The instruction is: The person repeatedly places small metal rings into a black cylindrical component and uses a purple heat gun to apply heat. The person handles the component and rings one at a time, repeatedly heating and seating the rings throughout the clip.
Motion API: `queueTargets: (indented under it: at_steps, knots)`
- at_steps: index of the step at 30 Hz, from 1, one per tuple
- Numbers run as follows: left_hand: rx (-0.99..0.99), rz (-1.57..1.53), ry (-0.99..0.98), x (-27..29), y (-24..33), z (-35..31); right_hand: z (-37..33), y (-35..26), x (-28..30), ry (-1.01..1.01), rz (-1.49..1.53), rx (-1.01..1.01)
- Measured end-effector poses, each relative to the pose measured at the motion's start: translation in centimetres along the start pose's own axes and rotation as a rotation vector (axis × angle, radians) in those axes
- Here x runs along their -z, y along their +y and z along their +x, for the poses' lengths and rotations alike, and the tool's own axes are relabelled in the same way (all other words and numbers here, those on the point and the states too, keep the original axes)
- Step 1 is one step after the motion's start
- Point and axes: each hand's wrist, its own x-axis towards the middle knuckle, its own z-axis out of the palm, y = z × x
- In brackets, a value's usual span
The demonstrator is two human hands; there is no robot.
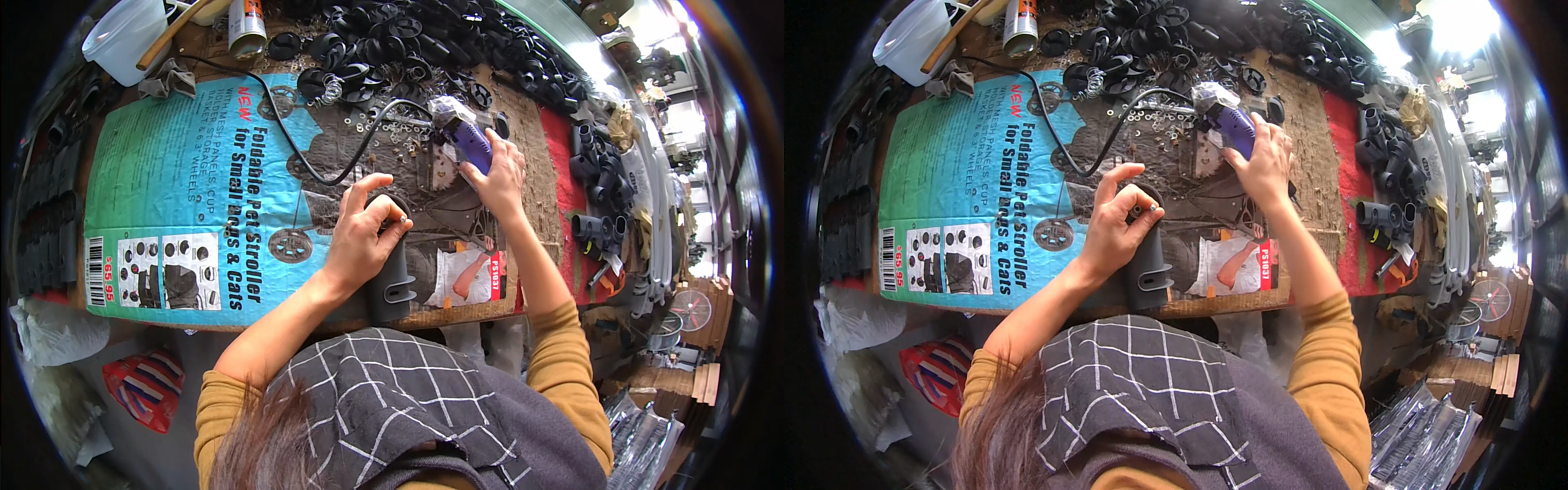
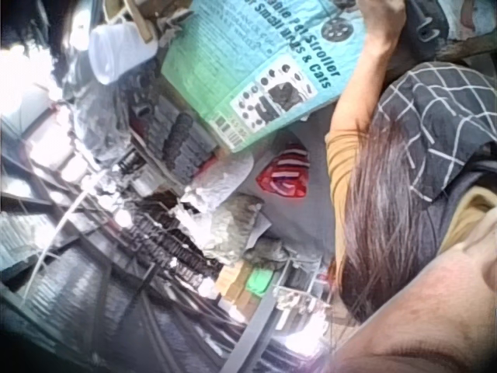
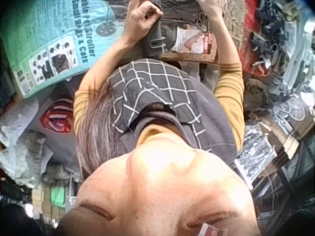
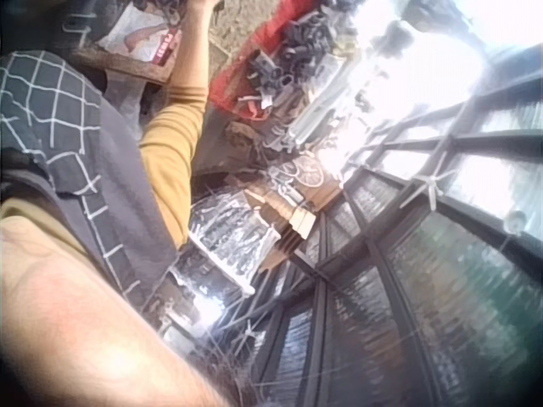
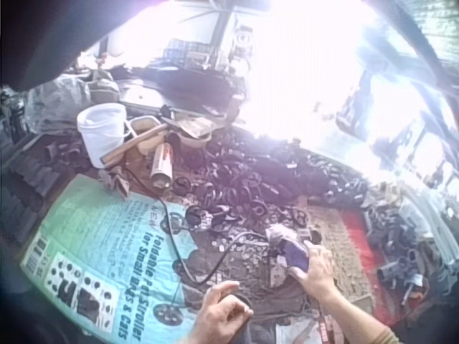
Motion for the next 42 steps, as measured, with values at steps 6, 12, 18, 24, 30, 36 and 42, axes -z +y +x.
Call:
queueTargets:
  at_steps: [6,12,18,24,30,36,42]
  knots:
    - [0.004,0.044,-0.006,0.1,0.0,0.0,1.5,2.3,1.1,-0.179,0.475,-0.157]
    - [0.023,0.013,-0.017,-0.1,-0.2,0.0,-1.4,-3.2,4.3,0.128,1.377,-0.168]
    - [0.015,0.013,-0.004,-0.1,-0.2,0.0,-1.5,-6.7,6.5,0.196,1.587,-0.231]
    - [0.007,0.017,-0.004,-0.2,-0.3,-0.1,-2.4,-9.4,10.3,0.127,2.192,-0.103]
    - [0.031,-0.006,-0.013,-0.3,-0.4,-0.2,-2.1,-10.1,10.1,0.057,1.896,-0.039]
    - [0.011,-0.018,-0.013,-0.2,-0.5,-0.2,-2.3,-10.1,10.0,0.081,2.128,-0.033]
    - [0.008,-0.04,0.003,-0.2,-0.4,-0.1,-2.3,-10.2,9.7,0.092,2.06,0.013]
